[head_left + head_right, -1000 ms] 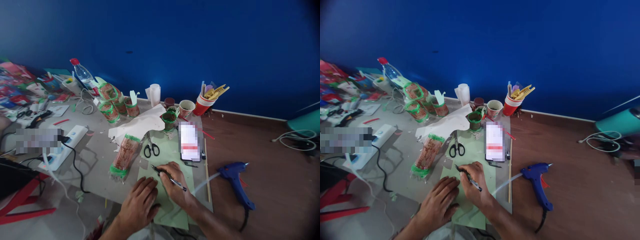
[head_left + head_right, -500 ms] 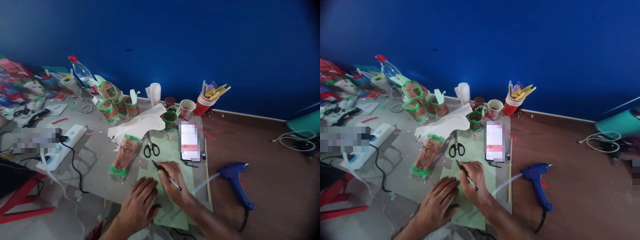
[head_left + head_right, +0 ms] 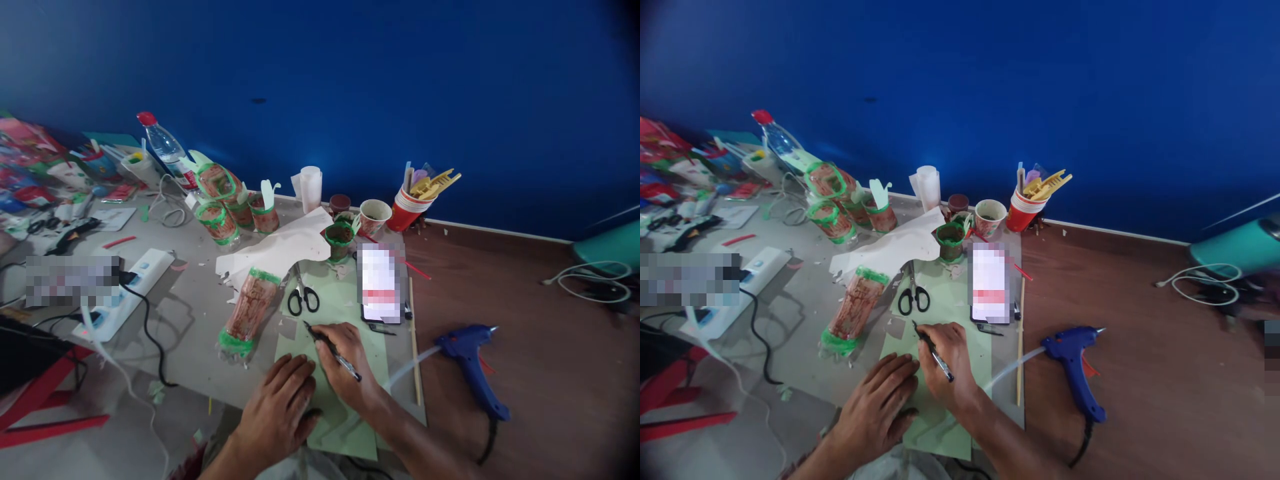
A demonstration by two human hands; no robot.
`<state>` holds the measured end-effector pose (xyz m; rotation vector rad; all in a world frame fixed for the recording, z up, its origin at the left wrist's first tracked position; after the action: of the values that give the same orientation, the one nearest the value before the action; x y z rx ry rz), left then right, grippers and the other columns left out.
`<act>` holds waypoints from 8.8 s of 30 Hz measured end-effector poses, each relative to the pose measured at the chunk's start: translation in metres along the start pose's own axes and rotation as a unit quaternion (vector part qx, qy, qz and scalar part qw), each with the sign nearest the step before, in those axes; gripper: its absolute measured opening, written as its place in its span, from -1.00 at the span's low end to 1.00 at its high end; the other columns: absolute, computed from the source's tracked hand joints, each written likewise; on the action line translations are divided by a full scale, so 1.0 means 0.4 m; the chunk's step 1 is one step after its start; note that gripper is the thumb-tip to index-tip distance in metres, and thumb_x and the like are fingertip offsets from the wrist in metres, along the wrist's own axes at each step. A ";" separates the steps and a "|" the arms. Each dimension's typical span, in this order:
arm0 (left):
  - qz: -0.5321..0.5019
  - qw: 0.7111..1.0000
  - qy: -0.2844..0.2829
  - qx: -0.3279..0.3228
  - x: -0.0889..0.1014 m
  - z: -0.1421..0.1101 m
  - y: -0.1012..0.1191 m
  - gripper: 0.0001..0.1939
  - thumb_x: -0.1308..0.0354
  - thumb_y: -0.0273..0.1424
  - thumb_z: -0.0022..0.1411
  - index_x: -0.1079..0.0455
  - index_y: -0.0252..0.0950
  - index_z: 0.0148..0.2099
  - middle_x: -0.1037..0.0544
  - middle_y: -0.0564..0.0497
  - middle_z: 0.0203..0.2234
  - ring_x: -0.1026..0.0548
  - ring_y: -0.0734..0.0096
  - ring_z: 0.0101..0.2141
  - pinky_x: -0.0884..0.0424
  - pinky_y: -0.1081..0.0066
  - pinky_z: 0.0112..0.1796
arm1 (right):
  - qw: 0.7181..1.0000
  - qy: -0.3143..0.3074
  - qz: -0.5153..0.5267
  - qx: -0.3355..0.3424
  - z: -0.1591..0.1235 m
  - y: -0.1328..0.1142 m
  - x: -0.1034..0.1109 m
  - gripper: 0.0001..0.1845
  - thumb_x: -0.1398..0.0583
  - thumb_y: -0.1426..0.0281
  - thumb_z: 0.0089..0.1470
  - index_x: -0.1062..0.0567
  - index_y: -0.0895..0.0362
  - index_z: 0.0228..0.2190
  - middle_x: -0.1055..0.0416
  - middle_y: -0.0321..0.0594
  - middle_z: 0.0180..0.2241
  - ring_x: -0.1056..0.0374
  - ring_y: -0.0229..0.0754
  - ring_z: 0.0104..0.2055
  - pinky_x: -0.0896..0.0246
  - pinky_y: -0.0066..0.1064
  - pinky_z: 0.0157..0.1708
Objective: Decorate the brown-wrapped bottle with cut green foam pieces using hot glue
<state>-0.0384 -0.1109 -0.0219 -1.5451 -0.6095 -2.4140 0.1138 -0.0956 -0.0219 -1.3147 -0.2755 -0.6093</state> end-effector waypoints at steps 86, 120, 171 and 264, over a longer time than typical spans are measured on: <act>0.012 1.000 -0.004 -0.001 -0.003 0.001 0.001 -0.72 0.00 -0.28 0.29 -0.42 -0.36 -0.14 -0.54 -0.16 -0.13 -0.42 0.16 -0.01 -0.38 0.15 0.02 | 1.000 0.001 -0.007 -0.020 -0.006 0.014 0.009 -0.79 -0.09 0.45 0.10 -0.51 0.11 -0.26 -0.56 -0.17 -0.32 -0.44 -0.06 -0.25 -0.16 -0.17 -0.11; 0.009 1.000 0.005 0.002 0.001 0.002 0.001 -0.73 -0.02 -0.29 0.28 -0.41 -0.36 -0.13 -0.55 -0.17 -0.13 -0.42 0.17 0.00 -0.38 0.15 0.02 | 0.999 0.006 0.025 -0.034 -0.020 0.019 0.013 -0.78 -0.08 0.42 0.13 -0.50 0.11 -0.23 -0.53 -0.16 -0.29 -0.40 -0.05 -0.22 -0.22 -0.19 -0.13; 0.025 0.999 0.021 -0.006 0.006 0.010 0.005 -0.71 0.03 -0.30 0.30 -0.44 -0.36 -0.17 -0.56 -0.16 -0.17 -0.44 0.16 -0.03 -0.39 0.16 -0.01 | 0.998 -0.049 0.024 -0.024 -0.026 0.001 0.006 -0.78 -0.08 0.48 0.06 -0.51 0.08 -0.31 -0.57 -0.25 -0.34 -0.45 -0.12 -0.27 0.01 -0.13 0.03; 0.018 1.000 0.016 -0.003 0.008 0.011 0.004 -0.74 0.02 -0.31 0.30 -0.42 -0.35 -0.16 -0.56 -0.15 -0.15 -0.46 0.18 -0.04 -0.41 0.17 -0.02 | 0.998 0.024 -0.001 -0.055 -0.017 0.022 0.032 -0.77 -0.07 0.45 0.08 -0.53 0.11 -0.31 -0.55 -0.18 -0.35 -0.41 -0.06 -0.25 -0.19 -0.20 -0.13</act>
<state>-0.0357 -0.1103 -0.0169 -1.5025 -0.5637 -2.4115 0.1281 -0.1044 -0.0239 -1.4042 -0.2073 -0.6651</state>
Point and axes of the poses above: each hand's wrist, its own z-axis towards the middle knuckle, its own x-axis out of the back of the hand, y = z × x, the point moved 4 cm from there along z, towards the middle knuckle
